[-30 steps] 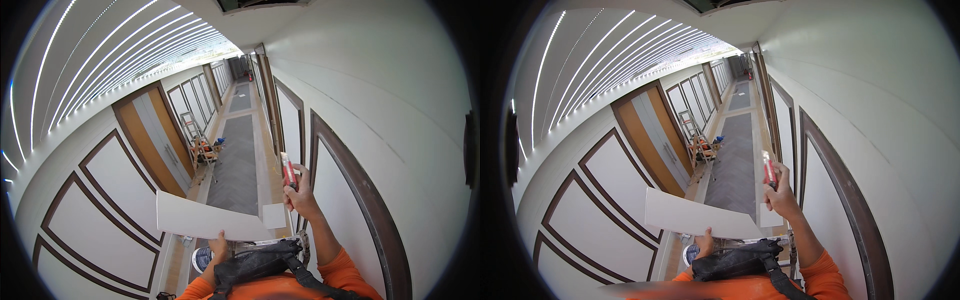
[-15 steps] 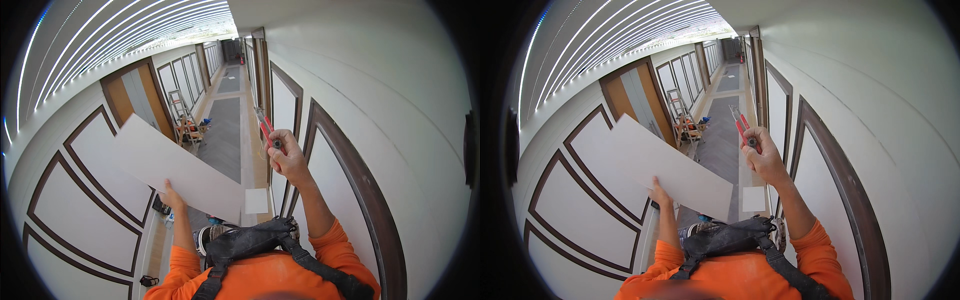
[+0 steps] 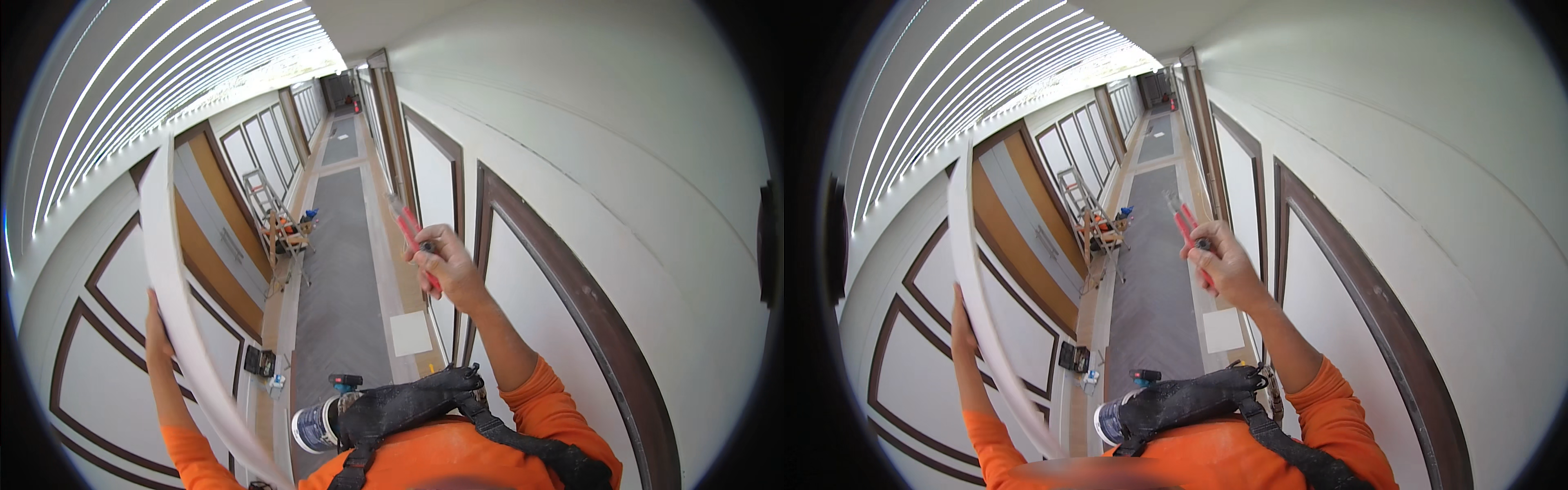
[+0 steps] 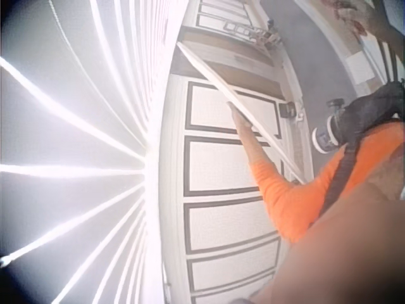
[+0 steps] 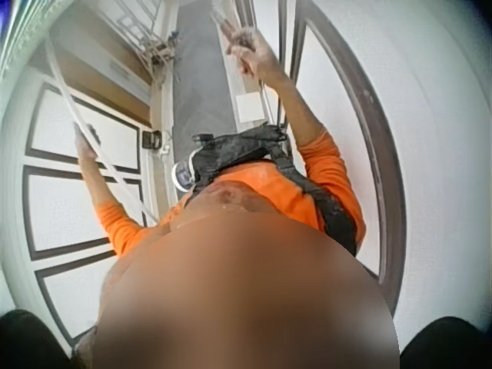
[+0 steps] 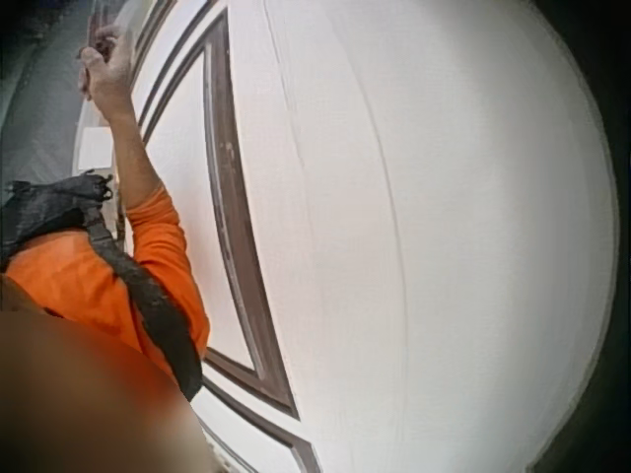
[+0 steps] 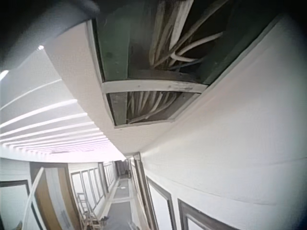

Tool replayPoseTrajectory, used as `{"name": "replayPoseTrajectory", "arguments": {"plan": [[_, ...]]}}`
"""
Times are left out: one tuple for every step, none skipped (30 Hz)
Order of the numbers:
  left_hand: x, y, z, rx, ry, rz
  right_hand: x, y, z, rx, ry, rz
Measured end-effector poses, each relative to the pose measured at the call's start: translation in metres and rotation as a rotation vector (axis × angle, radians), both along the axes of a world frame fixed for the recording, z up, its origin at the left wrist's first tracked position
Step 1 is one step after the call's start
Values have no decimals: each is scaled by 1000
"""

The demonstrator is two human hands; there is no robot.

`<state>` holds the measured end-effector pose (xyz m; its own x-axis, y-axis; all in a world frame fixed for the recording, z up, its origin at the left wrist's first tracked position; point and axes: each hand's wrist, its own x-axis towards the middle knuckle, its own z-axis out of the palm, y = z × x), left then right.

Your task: The person climbs a ladder and uses a utility knife to cut and fit a piece of gypsum board into a ceiling opening. They carefully score the board, snap it, and trim the edges to ensure a proper fit within the ceiling structure.

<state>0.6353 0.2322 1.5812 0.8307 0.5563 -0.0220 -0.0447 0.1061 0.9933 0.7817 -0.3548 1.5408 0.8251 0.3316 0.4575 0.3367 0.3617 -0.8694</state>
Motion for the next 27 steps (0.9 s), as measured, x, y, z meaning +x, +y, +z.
{"name": "replayPoseTrajectory", "arguments": {"plan": [[-7, -5, -23, -94, -26, -181, 4, 8, -3, -20, 10, 48], [-10, -14, -46, -233, -80, -461, 11, 18, -12, -54, 10, 75], [-13, -29, -70, -416, -171, -777, 14, 34, -16, -109, 47, 118], [-16, -52, -92, -581, -227, -1050, 19, 52, -27, -109, 69, 204], [-19, -76, -117, -707, -263, -1225, 19, 70, -38, -118, 95, 293], [-14, -95, -132, -727, -244, -1314, 18, 87, -44, -140, 117, 353], [-18, -116, -146, -772, -261, -1332, 13, 103, -50, -170, 147, 430], [-8, -131, -148, -819, -257, -1339, 6, 111, -65, -192, 198, 484], [8, -147, -146, -838, -266, -1349, 7, 112, -74, -178, 217, 476], [-11, -164, -152, -868, -319, -1287, 4, 125, -79, -210, 235, 561], [-17, -176, -152, -875, -350, -1254, 1, 130, -82, -232, 224, 590], [-15, -185, -151, -893, -359, -1247, -1, 128, -86, -250, 221, 590], [-14, -194, -149, -905, -368, -1246, -1, 126, -85, -257, 197, 593], [-15, -205, -146, -921, -374, -1231, -8, 124, -82, -263, 177, 601], [-21, -216, -142, -932, -381, -1209, -17, 122, -77, -288, 195, 671], [-26, -225, -138, -931, -396, -1174, -28, 119, -72, -309, 215, 738], [-30, -234, -137, -929, -399, -1136, -35, 119, -69, -319, 224, 799], [-30, -237, -135, -916, -403, -1115, -40, 120, -66, -333, 218, 851], [-30, -239, -138, -907, -407, -1091, -46, 121, -65, -347, 212, 897], [-25, -237, -145, -883, -415, -1110, -52, 120, -70, -355, 213, 923], [-25, -234, -151, -854, -435, -1118, -55, 131, -84, -302, 27, 905], [-24, -234, -157, -827, -453, -1131, -58, 130, -92, -351, -4, 895], [-19, -239, -151, -851, -501, -1203, -64, 127, -80, -399, -34, 878], [-18, -236, -154, -879, -494, -1199, -68, 127, -75, -450, -68, 861], [-18, -233, -158, -907, -485, -1197, -73, 129, -79, -367, -93, 748], [-20, -233, -154, -936, -440, -1167, -72, 128, -77, -392, -195, 669], [-23, -232, -151, -970, -393, -1130, -71, 126, -71, -418, -295, 585]]}}
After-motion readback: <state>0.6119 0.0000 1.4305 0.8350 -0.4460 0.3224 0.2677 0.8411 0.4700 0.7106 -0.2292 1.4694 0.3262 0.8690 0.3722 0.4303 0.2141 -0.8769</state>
